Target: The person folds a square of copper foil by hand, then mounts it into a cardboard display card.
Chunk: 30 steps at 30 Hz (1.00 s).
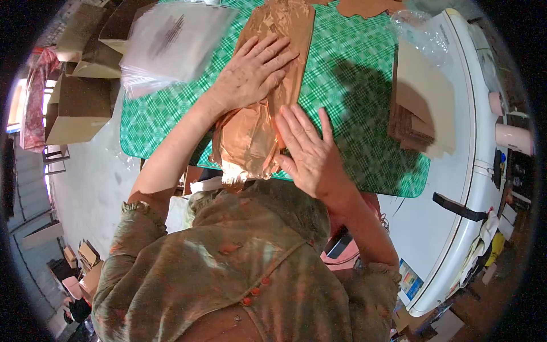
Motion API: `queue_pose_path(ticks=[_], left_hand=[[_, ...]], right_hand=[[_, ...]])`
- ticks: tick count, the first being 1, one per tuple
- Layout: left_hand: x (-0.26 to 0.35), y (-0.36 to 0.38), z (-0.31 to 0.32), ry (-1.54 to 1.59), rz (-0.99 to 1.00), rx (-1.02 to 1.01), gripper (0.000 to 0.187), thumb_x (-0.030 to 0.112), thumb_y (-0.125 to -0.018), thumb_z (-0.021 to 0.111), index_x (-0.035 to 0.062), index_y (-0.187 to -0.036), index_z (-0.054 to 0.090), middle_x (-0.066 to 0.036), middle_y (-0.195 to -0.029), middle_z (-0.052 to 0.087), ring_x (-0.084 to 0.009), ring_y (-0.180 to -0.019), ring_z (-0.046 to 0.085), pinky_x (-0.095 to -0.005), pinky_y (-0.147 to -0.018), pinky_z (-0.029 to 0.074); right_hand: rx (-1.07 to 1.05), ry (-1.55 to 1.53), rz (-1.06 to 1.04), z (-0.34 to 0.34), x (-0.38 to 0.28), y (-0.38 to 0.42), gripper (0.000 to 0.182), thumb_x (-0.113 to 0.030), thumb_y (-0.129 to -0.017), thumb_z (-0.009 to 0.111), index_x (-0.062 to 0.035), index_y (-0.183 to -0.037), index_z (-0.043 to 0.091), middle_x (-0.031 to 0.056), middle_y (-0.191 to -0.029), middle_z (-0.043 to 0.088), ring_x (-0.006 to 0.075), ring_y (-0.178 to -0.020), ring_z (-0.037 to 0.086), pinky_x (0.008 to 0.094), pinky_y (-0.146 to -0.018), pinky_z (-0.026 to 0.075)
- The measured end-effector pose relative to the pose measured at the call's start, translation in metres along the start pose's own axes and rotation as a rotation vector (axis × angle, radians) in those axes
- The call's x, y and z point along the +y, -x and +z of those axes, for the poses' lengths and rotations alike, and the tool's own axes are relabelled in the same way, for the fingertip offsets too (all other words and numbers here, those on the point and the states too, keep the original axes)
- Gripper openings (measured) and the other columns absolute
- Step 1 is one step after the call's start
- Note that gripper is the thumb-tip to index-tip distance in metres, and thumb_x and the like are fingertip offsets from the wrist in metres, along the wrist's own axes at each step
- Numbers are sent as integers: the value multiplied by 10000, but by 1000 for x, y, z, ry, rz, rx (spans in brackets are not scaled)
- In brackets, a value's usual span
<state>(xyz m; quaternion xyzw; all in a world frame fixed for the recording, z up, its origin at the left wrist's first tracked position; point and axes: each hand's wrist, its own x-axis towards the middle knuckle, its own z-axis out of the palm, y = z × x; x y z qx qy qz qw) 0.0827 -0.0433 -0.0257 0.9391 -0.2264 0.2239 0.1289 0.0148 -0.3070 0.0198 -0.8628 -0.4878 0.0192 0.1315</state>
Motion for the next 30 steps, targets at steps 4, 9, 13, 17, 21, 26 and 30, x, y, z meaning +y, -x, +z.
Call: queue_pose_path(ticks=[4, 9, 13, 17, 21, 26, 30], left_hand=[[0, 1, 0, -12, -3, -10, 493, 300, -1113, 516, 158, -1584, 542, -116, -1657, 491, -329, -1559, 401, -517, -1304, 284], [0, 0, -1, -20, 1, -28, 505, 310, -1116, 501, 166, -1599, 523, -113, -1669, 475, -319, -1564, 392, -511, -1313, 271], [1, 0, -1, -39, 4, -30, 512, 306, -1112, 506, 161, -1602, 517, -111, -1673, 470, -318, -1561, 395, -510, -1312, 273], [1, 1, -2, -29, 14, -2, 511, 300, -1107, 516, 155, -1597, 519, -118, -1671, 469, -325, -1557, 400, -513, -1303, 287], [2, -1, -4, 1, 13, 52, 501, 299, -1107, 524, 145, -1584, 525, -128, -1657, 479, -336, -1548, 409, -515, -1290, 307], [1, -2, -2, 31, 13, 104, 490, 303, -1106, 526, 141, -1568, 534, -134, -1635, 494, -348, -1535, 422, -511, -1285, 317], [3, -3, -2, 28, -5, 146, 486, 302, -1097, 550, 135, -1552, 545, -138, -1610, 515, -366, -1520, 440, -509, -1272, 344]], right_hand=[[-16, -39, -63, 0, -19, 17, 714, -463, -1013, 627, 9, -1542, 547, 174, -1659, 483, 330, -1590, 384, 601, -1318, 183], [-53, -382, -248, 2, -32, 44, 606, -476, -1066, 587, -24, -1466, 634, 157, -1505, 639, 335, -1480, 540, 564, -1287, 324], [249, -386, -291, 5, -20, 51, 446, -240, -992, 704, -39, -1390, 676, 163, -1309, 727, 384, -1233, 685, 525, -1125, 527], [291, -172, 17, 0, -15, 41, 580, -129, -887, 766, -7, -1432, 609, 193, -1414, 649, 395, -1343, 587, 561, -1135, 457], [170, 53, 114, 8, -23, 39, 677, -222, -859, 809, 4, -1462, 602, 165, -1574, 547, 342, -1534, 432, 578, -1275, 280], [139, 64, 108, 13, -35, 38, 755, -264, -820, 836, 21, -1476, 595, 149, -1607, 536, 328, -1557, 426, 583, -1312, 204], [153, 35, 101, 12, -36, 35, 786, -252, -811, 842, 21, -1499, 577, 163, -1610, 532, 336, -1553, 432, 575, -1313, 202]])
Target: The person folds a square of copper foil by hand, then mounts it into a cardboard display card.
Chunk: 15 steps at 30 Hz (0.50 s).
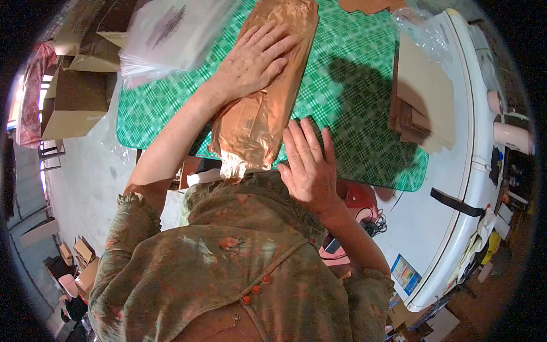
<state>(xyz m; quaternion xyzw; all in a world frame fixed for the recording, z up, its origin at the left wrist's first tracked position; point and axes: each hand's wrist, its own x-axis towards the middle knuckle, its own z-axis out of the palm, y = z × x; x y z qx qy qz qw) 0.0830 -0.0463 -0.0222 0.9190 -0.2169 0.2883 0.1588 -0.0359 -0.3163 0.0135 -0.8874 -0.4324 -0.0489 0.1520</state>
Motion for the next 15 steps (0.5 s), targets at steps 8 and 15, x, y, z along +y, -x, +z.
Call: queue_pose_path(ticks=[8, 15], left_hand=[[1, 0, 2, -30, -10, 33, 475, 294, -1073, 597, 98, -1506, 585, -167, -1560, 557, -389, -1492, 479, -500, -1246, 391], [2, 0, -1, 24, -38, 20, 480, 272, -1071, 594, 75, -1509, 582, -197, -1558, 558, -408, -1488, 481, -503, -1251, 386]], right_hand=[[-11, -21, -19, 0, -1, -1, 794, -254, -818, 826, 4, -1523, 566, 159, -1623, 519, 328, -1551, 429, 569, -1298, 227], [-22, -33, -65, 1, 0, -1, 753, -278, -851, 775, -28, -1533, 573, 146, -1628, 520, 321, -1547, 437, 583, -1300, 220]])
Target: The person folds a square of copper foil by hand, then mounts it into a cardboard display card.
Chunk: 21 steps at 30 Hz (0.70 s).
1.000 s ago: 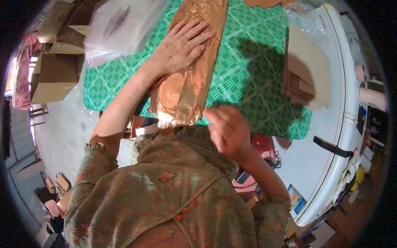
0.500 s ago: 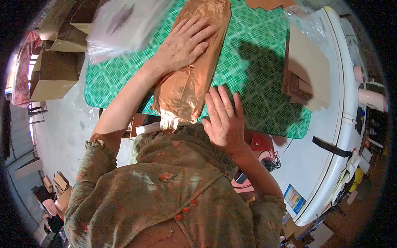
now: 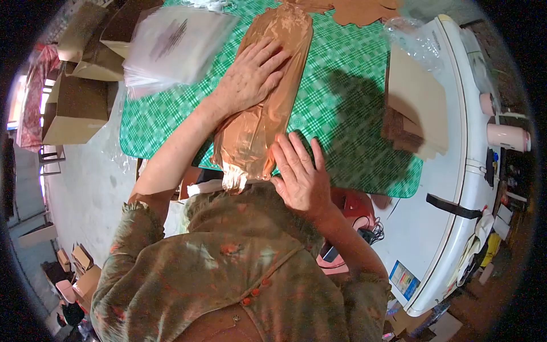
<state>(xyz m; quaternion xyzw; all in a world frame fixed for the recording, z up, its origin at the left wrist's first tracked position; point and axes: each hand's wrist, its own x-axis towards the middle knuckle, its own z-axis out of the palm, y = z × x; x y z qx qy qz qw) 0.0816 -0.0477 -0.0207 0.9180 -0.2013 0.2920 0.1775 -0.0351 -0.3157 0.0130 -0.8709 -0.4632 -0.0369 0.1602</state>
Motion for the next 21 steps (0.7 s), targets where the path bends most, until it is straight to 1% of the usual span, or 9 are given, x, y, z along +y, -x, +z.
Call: queue_pose_path(ticks=[2, 6, 10, 13, 16, 17, 19, 20, 21], left_hand=[[1, 0, -2, 9, -6, -15, 479, 265, -1070, 594, 71, -1508, 584, -202, -1558, 557, -409, -1488, 480, -504, -1252, 385], [2, -2, -5, 11, -12, -39, 481, 253, -1058, 611, 62, -1499, 591, -207, -1562, 553, -409, -1491, 478, -510, -1253, 383], [4, -7, -10, 34, -42, -58, 493, 232, -1027, 661, 53, -1483, 603, -213, -1573, 540, -407, -1494, 476, -523, -1251, 383], [5, -15, -24, -15, -53, -64, 482, 238, -1018, 675, 52, -1459, 619, -205, -1573, 545, -402, -1495, 475, -524, -1250, 384], [10, -19, -48, 4, -53, -13, 453, 234, -995, 703, 48, -1406, 657, -201, -1536, 587, -393, -1464, 518, -521, -1236, 409], [15, -16, -59, 104, -29, -68, 445, 230, -989, 709, 46, -1392, 666, -202, -1519, 602, -389, -1447, 536, -520, -1230, 419], [32, -6, -85, 302, 15, -181, 428, 221, -978, 719, 41, -1365, 685, -202, -1485, 633, -383, -1414, 573, -520, -1218, 440], [41, -4, -102, 358, 64, -291, 431, 223, -970, 729, 35, -1357, 700, -207, -1467, 649, -366, -1415, 588, -502, -1230, 445], [47, 10, -102, 346, 102, -316, 461, 238, -975, 724, 30, -1385, 684, -204, -1491, 634, -359, -1438, 569, -497, -1244, 430]], right_hand=[[16, 16, -19, -1, 0, -2, 730, -301, -867, 753, -24, -1521, 585, 145, -1625, 524, 317, -1547, 439, 585, -1303, 217], [-1, 44, -81, 5, 3, 1, 720, -348, -879, 754, -7, -1494, 602, 166, -1610, 540, 332, -1546, 448, 627, -1286, 264], [-11, 48, -78, 6, 2, 1, 756, -349, -839, 798, -4, -1484, 606, 176, -1619, 524, 330, -1549, 438, 625, -1288, 270], [-4, 58, -75, 6, 0, 1, 776, -347, -825, 811, -6, -1489, 601, 172, -1620, 524, 325, -1548, 438, 621, -1290, 266], [-5, 65, -77, 6, 1, 1, 795, -364, -814, 819, -4, -1488, 601, 173, -1618, 525, 321, -1543, 445, 630, -1290, 257], [-9, 66, -78, 7, 1, 1, 799, -369, -812, 821, -4, -1487, 601, 173, -1618, 525, 320, -1542, 446, 634, -1288, 255], [14, 43, -78, 6, 0, 0, 814, -319, -767, 842, 13, -1472, 605, 189, -1604, 536, 340, -1528, 467, 658, -1272, 263], [27, 30, -78, 6, -1, 0, 823, -294, -745, 853, 21, -1464, 606, 197, -1596, 541, 350, -1521, 477, 670, -1265, 268], [27, 31, -77, 7, -1, -1, 817, -295, -749, 852, 22, -1461, 608, 195, -1586, 547, 350, -1522, 475, 675, -1265, 263]])
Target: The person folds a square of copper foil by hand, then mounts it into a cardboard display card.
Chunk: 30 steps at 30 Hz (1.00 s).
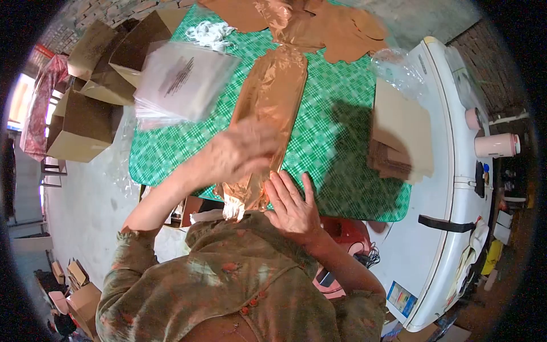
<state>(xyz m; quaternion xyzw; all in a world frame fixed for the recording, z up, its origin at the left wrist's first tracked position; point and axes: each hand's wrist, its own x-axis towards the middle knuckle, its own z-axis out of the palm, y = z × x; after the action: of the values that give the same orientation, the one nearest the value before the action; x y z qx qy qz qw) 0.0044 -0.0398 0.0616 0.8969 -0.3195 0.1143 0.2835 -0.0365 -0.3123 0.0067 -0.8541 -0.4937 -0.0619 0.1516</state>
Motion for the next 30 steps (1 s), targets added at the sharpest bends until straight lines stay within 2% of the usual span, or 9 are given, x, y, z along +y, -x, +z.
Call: queue_pose_path(ticks=[2, 5, 11, 14, 20, 21, 22, 27, 30], left_hand=[[8, 28, 21, -29, 65, -64, 522, 268, -984, 714, 21, -1440, 653, -198, -1538, 602, -344, -1485, 530, -487, -1273, 401], [28, 55, 35, 10, -32, -150, 624, 304, -996, 694, 7, -1531, 573, -186, -1606, 543, -329, -1540, 468, -486, -1302, 360], [44, 64, 48, 75, -95, -111, 701, 307, -1004, 686, 4, -1603, 485, -191, -1638, 505, -347, -1555, 442, -499, -1305, 347], [45, 67, 51, 72, -113, -116, 714, 308, -999, 695, 3, -1607, 479, -195, -1638, 502, -353, -1551, 446, -504, -1302, 349], [43, 69, 50, 78, -109, -115, 699, 325, -1010, 694, -3, -1594, 491, -215, -1630, 502, -362, -1542, 457, -515, -1296, 356], [41, 67, 51, 80, -105, -115, 695, 332, -1014, 691, -4, -1590, 495, -220, -1627, 503, -363, -1542, 457, -516, -1296, 357], [42, 67, 51, 73, -103, -118, 692, 333, -1011, 691, -10, -1582, 503, -221, -1628, 500, -350, -1550, 445, -510, -1299, 348], [42, 67, 53, 50, -104, -120, 664, 350, -1017, 680, -20, -1550, 540, -226, -1622, 497, -317, -1570, 419, -495, -1311, 328], [40, 67, 55, 32, -103, -128, 646, 356, -1034, 670, -11, -1551, 542, -200, -1636, 495, -313, -1575, 415, -492, -1312, 331]], right_hand=[[0, 4, 5, 1, 0, 1, 805, -297, -756, 851, 23, -1454, 612, 192, -1565, 560, 349, -1525, 472, 686, -1265, 254], [2, 7, 4, 4, 1, 3, 756, -300, -774, 846, 25, -1422, 632, 194, -1528, 579, 353, -1526, 469, 701, -1261, 252], [4, 50, -12, 3, 1, 3, 689, -353, -830, 824, 28, -1381, 663, 185, -1516, 583, 329, -1533, 463, 694, -1270, 240], [14, 22, -18, 0, 2, 2, 611, -315, -870, 791, 29, -1361, 676, 188, -1474, 617, 340, -1527, 470, 695, -1264, 239], [59, -200, -37, -14, 17, -2, 541, -217, -940, 671, 59, -1405, 633, 199, -1389, 675, 375, -1492, 503, 604, -1270, 275], [37, -229, 1, -25, 20, -19, 599, -234, -947, 668, 64, -1460, 582, 203, -1411, 665, 402, -1481, 506, 573, -1276, 273], [10, -229, 5, -24, 23, -25, 654, -261, -953, 672, 63, -1505, 541, 219, -1482, 615, 421, -1504, 472, 585, -1285, 249], [-88, -145, 30, -20, 30, -47, 732, -356, -987, 644, 78, -1554, 484, 239, -1626, 469, 401, -1573, 381, 609, -1305, 186], [-73, -69, 62, -11, 36, -53, 757, -393, -998, 627, 78, -1567, 464, 238, -1643, 454, 390, -1585, 365, 617, -1310, 164]])
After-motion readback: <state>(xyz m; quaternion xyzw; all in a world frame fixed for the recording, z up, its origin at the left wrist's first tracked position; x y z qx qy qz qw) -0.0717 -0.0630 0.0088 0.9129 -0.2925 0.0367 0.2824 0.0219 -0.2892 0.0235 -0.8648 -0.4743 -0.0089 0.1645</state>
